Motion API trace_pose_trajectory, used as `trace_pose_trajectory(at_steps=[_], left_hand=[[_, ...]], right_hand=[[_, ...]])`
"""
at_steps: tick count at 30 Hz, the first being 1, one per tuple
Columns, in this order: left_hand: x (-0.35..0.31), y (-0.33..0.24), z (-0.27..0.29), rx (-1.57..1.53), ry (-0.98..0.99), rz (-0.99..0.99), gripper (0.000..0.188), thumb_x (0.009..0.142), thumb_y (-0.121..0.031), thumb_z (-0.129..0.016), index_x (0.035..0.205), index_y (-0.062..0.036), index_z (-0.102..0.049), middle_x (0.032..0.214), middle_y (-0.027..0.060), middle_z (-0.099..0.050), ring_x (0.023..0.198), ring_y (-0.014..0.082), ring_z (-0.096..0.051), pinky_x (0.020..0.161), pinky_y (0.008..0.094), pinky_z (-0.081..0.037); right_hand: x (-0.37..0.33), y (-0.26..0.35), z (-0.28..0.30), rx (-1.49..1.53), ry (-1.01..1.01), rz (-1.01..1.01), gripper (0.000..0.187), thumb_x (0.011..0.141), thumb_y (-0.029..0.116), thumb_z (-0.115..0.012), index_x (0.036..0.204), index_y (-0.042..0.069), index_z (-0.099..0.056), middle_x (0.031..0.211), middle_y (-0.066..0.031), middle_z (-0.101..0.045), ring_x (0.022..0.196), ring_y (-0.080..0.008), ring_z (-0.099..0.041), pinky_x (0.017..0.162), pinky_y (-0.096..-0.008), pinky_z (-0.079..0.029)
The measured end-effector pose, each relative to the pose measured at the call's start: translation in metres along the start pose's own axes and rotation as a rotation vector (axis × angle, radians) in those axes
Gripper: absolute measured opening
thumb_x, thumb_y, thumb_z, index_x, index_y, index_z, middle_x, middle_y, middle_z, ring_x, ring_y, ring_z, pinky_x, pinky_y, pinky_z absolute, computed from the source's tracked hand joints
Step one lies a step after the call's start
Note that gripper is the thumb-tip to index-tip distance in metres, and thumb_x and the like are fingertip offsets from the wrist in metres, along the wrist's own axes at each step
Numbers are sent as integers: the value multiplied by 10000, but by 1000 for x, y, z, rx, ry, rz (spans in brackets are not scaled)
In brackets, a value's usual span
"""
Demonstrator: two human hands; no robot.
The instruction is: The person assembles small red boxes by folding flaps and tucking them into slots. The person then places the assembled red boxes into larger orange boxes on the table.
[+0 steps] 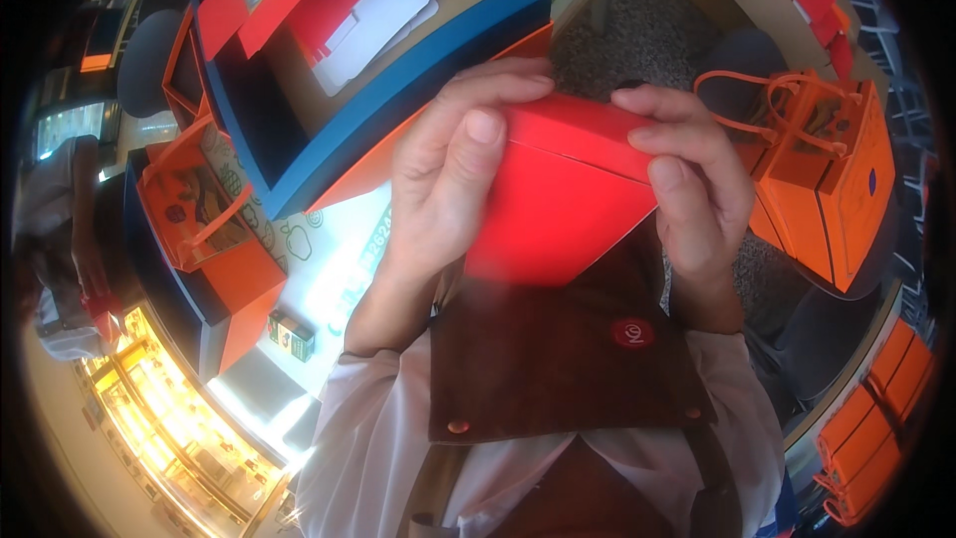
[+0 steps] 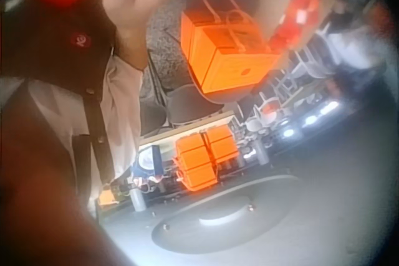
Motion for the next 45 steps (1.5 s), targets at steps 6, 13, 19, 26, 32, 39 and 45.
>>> trace_pose_trajectory(at_steps=[6, 13, 19, 26, 32, 39, 45], left_hand=[[1, 0, 2, 77, 15, 11, 336, 1073, -296, -496, 1215, -47, -672, 1295, 185, -663, 1131, 250, -671, 965, 358, -542], [5, -3, 1, 33, -31, 141, 226, 1046, -99, -505, 1158, -14, -682, 1157, 78, -688, 988, 122, -637, 877, 263, -504], [5, -4, -2, -8, -33, 175, 220, 1034, -103, -515, 1146, -15, -683, 1181, 108, -689, 1023, 144, -647, 893, 275, -515], [-3, 3, 5, 49, 18, 151, 288, 1027, -273, -611, 1139, -21, -694, 1335, 217, -629, 1199, 274, -624, 1015, 393, -501], [2, 3, 2, -103, 131, 166, 213, 1041, -144, -579, 1196, -45, -686, 1381, 157, -593, 1252, 288, -583, 1039, 384, -477], [1, 3, 1, -3, 94, 159, 186, 1002, -72, -570, 1157, -33, -665, 1343, 149, -616, 1224, 250, -597, 1021, 367, -487], [3, 4, -3, -33, 125, 227, 189, 992, -106, -592, 1162, -33, -635, 1256, 106, -630, 1188, 233, -599, 1013, 357, -484]], right_hand=[[2, 1, -2, -24, -24, -17, 158, 943, -25, -583, 1082, -47, -655, 1249, -216, -622, 1105, -214, -625, 943, -302, -495], [4, 0, 0, -34, -25, -25, 160, 945, -37, -567, 1078, -47, -657, 1240, -209, -632, 1097, -196, -628, 934, -291, -496], [5, 2, 1, -50, -17, -1, 162, 937, -27, -578, 1073, -44, -664, 1233, -211, -637, 1089, -200, -632, 923, -285, -497], [2, 5, 2, -124, 24, 7, 153, 920, 10, -614, 1058, -37, -660, 1246, -216, -624, 1109, -231, -624, 911, -296, -498], [7, 6, -2, -35, -10, -73, 121, 903, -8, -609, 1019, -30, -641, 1200, -197, -627, 1089, -263, -625, 923, -325, -497], [7, 8, -2, -123, -11, -29, 127, 888, -25, -592, 999, -11, -650, 1176, -172, -645, 1052, -254, -637, 900, -320, -505], [12, 14, -6, -156, 19, -61, 172, 873, -20, -584, 1028, 3, -656, 1167, -157, -651, 1017, -241, -647, 885, -318, -516]])
Point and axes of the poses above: each hand's wrist, its own x-axis towards the middle knuckle, its own z-axis out of the back of the hand, y = z × x, the point moved 8 cm from there along x, towards the middle knuckle
